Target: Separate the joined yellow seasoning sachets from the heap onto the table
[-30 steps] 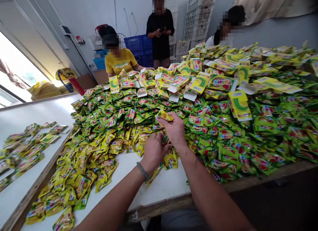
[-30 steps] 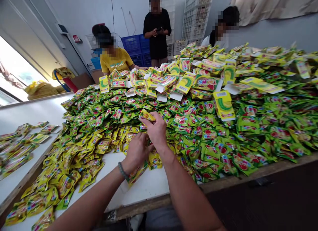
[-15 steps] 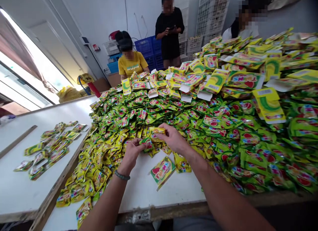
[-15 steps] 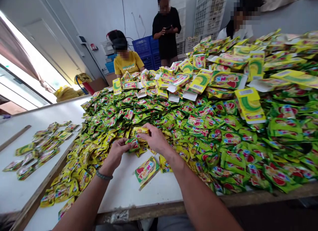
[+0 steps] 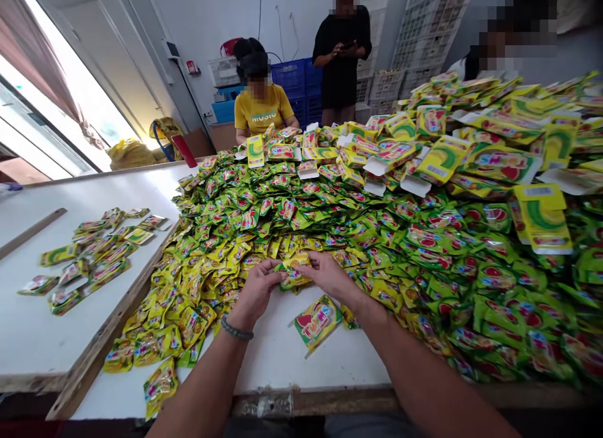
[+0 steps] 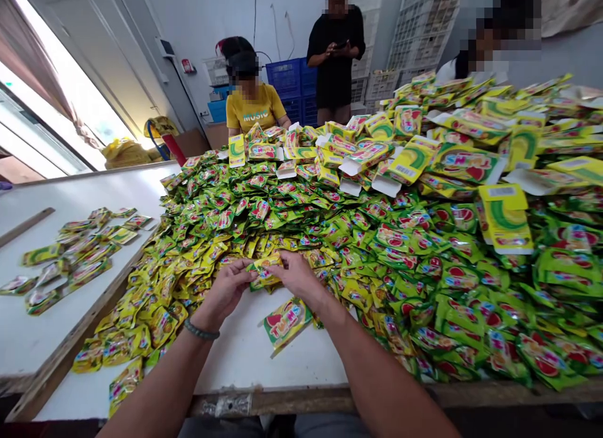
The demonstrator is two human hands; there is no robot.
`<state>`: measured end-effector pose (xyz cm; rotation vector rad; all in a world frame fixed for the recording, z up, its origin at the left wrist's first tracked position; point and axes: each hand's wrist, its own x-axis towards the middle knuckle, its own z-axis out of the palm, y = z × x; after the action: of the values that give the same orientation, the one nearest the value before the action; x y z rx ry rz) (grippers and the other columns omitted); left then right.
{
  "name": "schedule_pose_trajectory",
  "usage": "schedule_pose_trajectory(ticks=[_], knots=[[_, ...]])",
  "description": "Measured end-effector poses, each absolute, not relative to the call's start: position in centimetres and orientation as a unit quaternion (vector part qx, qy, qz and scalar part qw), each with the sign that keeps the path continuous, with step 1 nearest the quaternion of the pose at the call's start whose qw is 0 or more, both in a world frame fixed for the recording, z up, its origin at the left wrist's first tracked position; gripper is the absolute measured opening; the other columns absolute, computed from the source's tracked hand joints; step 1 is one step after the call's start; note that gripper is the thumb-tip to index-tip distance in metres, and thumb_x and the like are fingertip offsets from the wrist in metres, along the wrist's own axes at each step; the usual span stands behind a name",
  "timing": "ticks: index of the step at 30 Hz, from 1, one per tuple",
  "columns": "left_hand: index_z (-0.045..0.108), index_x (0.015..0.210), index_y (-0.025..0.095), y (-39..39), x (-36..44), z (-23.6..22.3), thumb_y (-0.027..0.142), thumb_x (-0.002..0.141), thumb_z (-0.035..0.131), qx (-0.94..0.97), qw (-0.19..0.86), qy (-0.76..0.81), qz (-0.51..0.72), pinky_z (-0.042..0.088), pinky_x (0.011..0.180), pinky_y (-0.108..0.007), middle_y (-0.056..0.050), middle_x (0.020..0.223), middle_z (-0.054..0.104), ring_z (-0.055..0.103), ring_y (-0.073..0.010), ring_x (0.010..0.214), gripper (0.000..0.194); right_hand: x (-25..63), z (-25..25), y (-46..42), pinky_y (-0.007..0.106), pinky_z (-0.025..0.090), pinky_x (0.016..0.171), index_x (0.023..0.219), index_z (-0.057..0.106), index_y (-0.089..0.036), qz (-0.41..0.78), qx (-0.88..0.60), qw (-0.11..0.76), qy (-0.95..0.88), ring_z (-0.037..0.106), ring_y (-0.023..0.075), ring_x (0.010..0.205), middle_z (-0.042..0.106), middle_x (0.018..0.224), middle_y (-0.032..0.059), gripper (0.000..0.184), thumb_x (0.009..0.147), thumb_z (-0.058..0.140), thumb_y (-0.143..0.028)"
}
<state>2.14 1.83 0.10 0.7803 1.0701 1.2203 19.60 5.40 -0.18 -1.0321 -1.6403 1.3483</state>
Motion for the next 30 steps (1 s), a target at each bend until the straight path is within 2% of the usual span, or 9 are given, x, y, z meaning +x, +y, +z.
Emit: schedule_pose_trajectory(ticks=[3,5,8,12,14,19,22,25,30], knots=[[0.066,0.083,0.012,1.7,2.4,0.3,0.019,0.059,0.078,0.322,0.643,0.432,0.544,0.047,0.062,-0.02,-0.002,0.072,0.066,0.059,-0.0099,0.064,0.028,19.3,-0.2,5.0,0.024,0.038,0.055,0.074,0.06,-0.017,0.368,-0.485,0.369,-0.703,0.051,0.0138,0.059,0.058,0.063,-0.0011,0.025,0.077,0.062,-0.042],[0.066,0.086,0.013,1.6,2.6,0.4,0.018,0.06,0.079,0.321,0.644,0.424,0.549,0.047,0.065,-0.019,-0.002,0.075,0.067,0.06,-0.0099,0.067,0.03,19.2,-0.1,4.8,0.024,0.034,0.052,0.069,0.057,-0.018,0.311,-0.516,0.361,-0.712,0.047,0.0127,0.055,0.055,0.058,-0.0021,0.025,0.079,0.06,-0.041],[0.065,0.087,0.014,1.7,3.0,0.4,0.016,0.056,0.082,0.332,0.637,0.428,0.548,0.048,0.067,-0.019,-0.001,0.073,0.067,0.061,-0.0095,0.067,0.035,19.2,-0.1,4.8,0.023,0.035,0.052,0.073,0.059,-0.018,0.357,-0.51,0.368,-0.691,0.05,0.0133,0.057,0.058,0.062,-0.001,0.026,0.08,0.06,-0.043],[0.064,0.087,0.013,1.5,3.2,0.4,0.015,0.052,0.084,0.347,0.628,0.445,0.535,0.046,0.062,-0.017,0.0,0.069,0.067,0.061,-0.0092,0.064,0.04,19.2,-0.5,5.1,0.024,0.044,0.058,0.094,0.062,-0.016,0.482,-0.454,0.39,-0.64,0.058,0.0155,0.067,0.066,0.077,0.0015,0.035,0.074,0.065,-0.045],[0.064,0.092,0.014,1.4,3.2,0.4,0.014,0.054,0.083,0.342,0.626,0.445,0.541,0.047,0.063,-0.017,-0.001,0.072,0.067,0.061,-0.0093,0.067,0.042,19.2,-0.5,5.1,0.026,0.046,0.06,0.097,0.062,-0.015,0.502,-0.442,0.392,-0.632,0.059,0.0165,0.069,0.067,0.08,0.0025,0.038,0.072,0.067,-0.044],[0.067,0.08,0.012,1.3,3.2,0.2,0.021,0.058,0.082,0.328,0.645,0.444,0.528,0.048,0.067,-0.019,-0.003,0.074,0.066,0.06,-0.0098,0.069,0.029,18.6,0.6,4.1,0.028,0.044,0.068,0.096,0.06,-0.018,0.357,-0.484,0.404,-0.689,0.059,0.0183,0.072,0.066,0.08,0.0034,0.025,0.077,0.062,-0.034],[0.068,0.081,0.013,1.3,3.4,0.1,0.023,0.058,0.082,0.367,0.578,0.471,0.556,0.043,0.058,-0.018,0.001,0.064,0.062,0.054,-0.0076,0.059,0.028,18.2,0.7,3.6,0.028,0.042,0.068,0.101,0.056,-0.019,0.309,-0.495,0.402,-0.706,0.058,0.0191,0.074,0.065,0.082,0.0044,0.022,0.083,0.055,-0.032],[0.068,0.088,0.014,1.5,3.5,-0.3,0.026,0.059,0.08,0.383,0.53,0.497,0.57,0.041,0.057,-0.02,0.003,0.06,0.06,0.052,-0.0089,0.057,0.034,18.5,0.3,4.2,0.029,0.04,0.064,0.096,0.057,-0.02,0.301,-0.535,0.402,-0.679,0.058,0.02,0.07,0.064,0.076,0.0036,0.022,0.082,0.056,-0.037],[0.064,0.082,0.014,1.8,3.4,-0.7,0.025,0.059,0.081,0.363,0.559,0.497,0.556,0.043,0.058,-0.02,0.005,0.056,0.054,0.051,-0.0077,0.054,0.031,19.3,0.0,5.4,0.027,0.04,0.058,0.077,0.058,-0.02,0.382,-0.536,0.428,-0.62,0.055,0.0181,0.064,0.063,0.069,0.0019,0.029,0.077,0.059,-0.048]])
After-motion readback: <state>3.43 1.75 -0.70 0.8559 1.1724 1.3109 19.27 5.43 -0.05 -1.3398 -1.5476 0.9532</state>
